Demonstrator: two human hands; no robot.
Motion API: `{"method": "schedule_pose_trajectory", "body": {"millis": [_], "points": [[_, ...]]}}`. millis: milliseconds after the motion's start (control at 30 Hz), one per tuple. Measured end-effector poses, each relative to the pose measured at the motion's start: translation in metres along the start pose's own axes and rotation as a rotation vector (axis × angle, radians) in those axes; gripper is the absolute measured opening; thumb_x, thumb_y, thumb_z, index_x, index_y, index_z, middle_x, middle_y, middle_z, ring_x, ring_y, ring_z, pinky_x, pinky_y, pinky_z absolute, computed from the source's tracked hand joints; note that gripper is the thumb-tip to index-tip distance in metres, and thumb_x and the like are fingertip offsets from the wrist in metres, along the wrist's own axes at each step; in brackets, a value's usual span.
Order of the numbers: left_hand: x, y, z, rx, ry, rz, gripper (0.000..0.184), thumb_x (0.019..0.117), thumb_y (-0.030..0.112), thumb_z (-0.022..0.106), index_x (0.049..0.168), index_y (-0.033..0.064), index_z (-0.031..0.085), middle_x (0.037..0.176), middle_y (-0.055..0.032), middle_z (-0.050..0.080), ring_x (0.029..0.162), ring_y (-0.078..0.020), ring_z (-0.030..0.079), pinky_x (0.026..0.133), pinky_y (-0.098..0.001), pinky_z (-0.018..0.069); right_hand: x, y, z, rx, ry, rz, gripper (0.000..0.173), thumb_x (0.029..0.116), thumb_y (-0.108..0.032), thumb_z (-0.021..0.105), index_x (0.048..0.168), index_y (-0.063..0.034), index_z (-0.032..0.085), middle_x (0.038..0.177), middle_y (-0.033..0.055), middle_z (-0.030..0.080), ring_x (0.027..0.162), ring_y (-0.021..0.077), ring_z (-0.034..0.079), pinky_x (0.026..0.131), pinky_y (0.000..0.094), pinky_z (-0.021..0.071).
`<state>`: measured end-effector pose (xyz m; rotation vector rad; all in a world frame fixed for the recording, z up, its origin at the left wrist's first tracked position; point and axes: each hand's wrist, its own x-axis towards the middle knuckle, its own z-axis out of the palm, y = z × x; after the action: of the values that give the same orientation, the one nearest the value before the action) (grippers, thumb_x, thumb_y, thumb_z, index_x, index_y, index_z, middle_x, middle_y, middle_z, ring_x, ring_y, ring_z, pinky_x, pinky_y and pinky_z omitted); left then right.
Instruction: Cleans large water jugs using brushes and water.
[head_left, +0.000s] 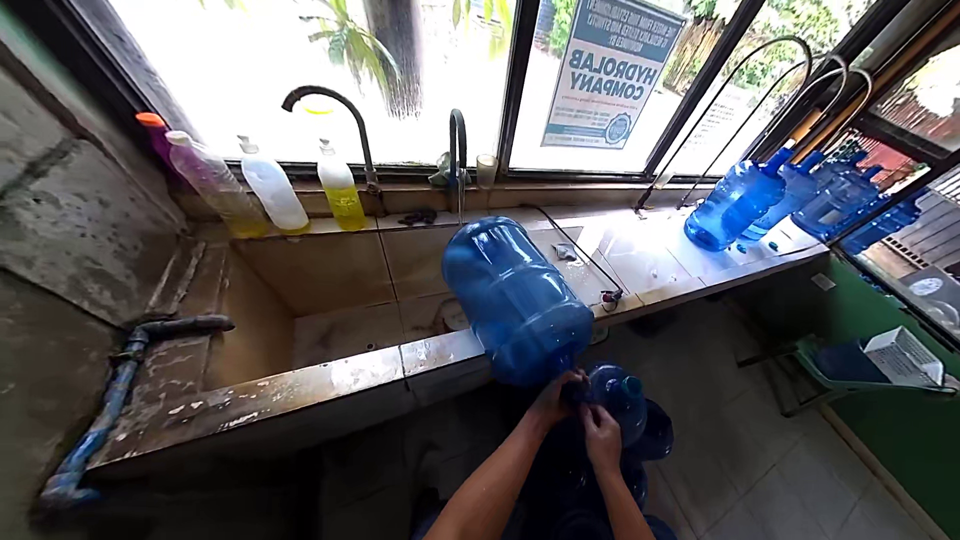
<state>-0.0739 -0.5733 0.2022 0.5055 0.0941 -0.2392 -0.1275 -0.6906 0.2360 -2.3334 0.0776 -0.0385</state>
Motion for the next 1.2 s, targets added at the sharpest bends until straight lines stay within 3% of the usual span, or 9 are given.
{"method": "schedule_pose_trajectory", "body": {"millis": [67, 233, 367, 500, 633, 867, 1000, 1100, 1200], "points": [[-0.003, -0.005, -0.006, -0.044, -0.020, -0.039, 0.017, 0.0948, 0.008, 0.051, 0.111, 0.0101, 0.057, 0.101, -0.0035, 0.068, 0.093, -0.0145, 0.067, 0.083, -0.0332, 0.0573, -0.003, 0.008, 0.008, 0.211, 0.018, 0.154, 0.029, 0.1052, -0.022, 0.059, 0.098, 0.0037, 0.071, 0.076, 0.0091, 0.064, 0.064, 0.0152, 0.057, 0.063, 0.0336, 0.0501], [0.008, 0.004, 0.043, 0.117, 0.471, -0.097, 0.035, 0.0910, 0.010, 0.072, 0.122, -0.0011, 0.059, 0.103, -0.0153, 0.065, 0.090, -0.0224, 0.063, 0.081, -0.0408, 0.0547, 0.005, -0.008, -0.021, -0.345, -0.015, -0.171, 0.030, 0.1035, -0.021, 0.057, 0.114, 0.0021, 0.072, 0.108, 0.0211, 0.073, 0.100, 0.0389, 0.072, 0.084, 0.0616, 0.0558], [0.006, 0.008, 0.028, 0.002, 0.265, -0.092, 0.008, 0.0989, 0.008, 0.058, 0.107, 0.0065, 0.058, 0.091, -0.0061, 0.064, 0.082, -0.0154, 0.064, 0.076, -0.0341, 0.0560, 0.013, 0.011, -0.013, 0.181, -0.045, -0.020, 0.026, 0.1048, -0.018, 0.057, 0.100, 0.0034, 0.072, 0.080, 0.0076, 0.068, 0.070, 0.0120, 0.062, 0.068, 0.0316, 0.0536], [0.004, 0.003, 0.022, -0.032, 0.260, -0.058, 0.005, 0.0986, 0.005, 0.057, 0.103, 0.0078, 0.057, 0.090, -0.0050, 0.063, 0.080, -0.0148, 0.062, 0.073, -0.0326, 0.0550, 0.010, -0.010, -0.019, -0.340, -0.070, -0.196, 0.030, 0.1049, -0.019, 0.054, 0.115, 0.0031, 0.072, 0.110, 0.0221, 0.073, 0.102, 0.0391, 0.072, 0.086, 0.0613, 0.0552], [0.006, 0.013, 0.028, -0.079, 0.300, -0.069, 0.005, 0.0975, 0.006, 0.058, 0.101, 0.0081, 0.058, 0.093, -0.0064, 0.064, 0.084, -0.0164, 0.063, 0.076, -0.0341, 0.0554, 0.023, 0.007, -0.022, 0.118, -0.139, -0.078, 0.027, 0.1044, -0.020, 0.057, 0.102, 0.0014, 0.072, 0.081, 0.0062, 0.068, 0.071, 0.0112, 0.062, 0.069, 0.0320, 0.0531], [0.008, 0.016, 0.050, 0.057, 0.636, 0.009, 0.023, 0.0893, 0.004, 0.069, 0.110, -0.0023, 0.060, 0.093, -0.0150, 0.064, 0.082, -0.0229, 0.063, 0.073, -0.0377, 0.0552, 0.001, 0.015, -0.071, -0.442, -0.045, -0.380, 0.046, 0.1075, -0.030, 0.045, 0.096, 0.0043, 0.074, 0.085, 0.0216, 0.072, 0.079, 0.0397, 0.072, 0.069, 0.0616, 0.0550], [0.012, 0.031, 0.056, 0.136, 0.745, -0.008, 0.032, 0.0880, 0.008, 0.074, 0.115, -0.0031, 0.060, 0.104, -0.0183, 0.062, 0.093, -0.0266, 0.061, 0.080, -0.0432, 0.0525, -0.010, 0.098, -0.124, -0.421, 0.116, -0.515, 0.057, 0.1065, -0.037, 0.041, 0.076, 0.0008, 0.071, 0.064, 0.0130, 0.066, 0.057, 0.0263, 0.067, 0.050, 0.0462, 0.0526], [0.006, 0.035, 0.053, 0.182, 0.702, -0.073, 0.032, 0.0914, 0.010, 0.071, 0.119, -0.0025, 0.059, 0.108, -0.0172, 0.061, 0.094, -0.0248, 0.059, 0.082, -0.0414, 0.0508, -0.028, 0.096, -0.109, 0.070, -0.262, 0.036, 0.051, 0.1099, -0.028, 0.043, 0.072, -0.0044, 0.069, 0.055, -0.0038, 0.058, 0.045, 0.0008, 0.046, 0.044, 0.0201, 0.0386], [0.002, 0.042, 0.053, 0.190, 0.658, -0.087, 0.029, 0.0936, 0.010, 0.068, 0.119, -0.0010, 0.060, 0.106, -0.0152, 0.061, 0.092, -0.0228, 0.059, 0.080, -0.0395, 0.0509, -0.031, 0.103, -0.105, -0.011, -0.160, -0.122, 0.050, 0.1067, -0.030, 0.045, 0.073, -0.0017, 0.070, 0.057, -0.0002, 0.059, 0.049, 0.0048, 0.051, 0.049, 0.0254, 0.0444]]}}
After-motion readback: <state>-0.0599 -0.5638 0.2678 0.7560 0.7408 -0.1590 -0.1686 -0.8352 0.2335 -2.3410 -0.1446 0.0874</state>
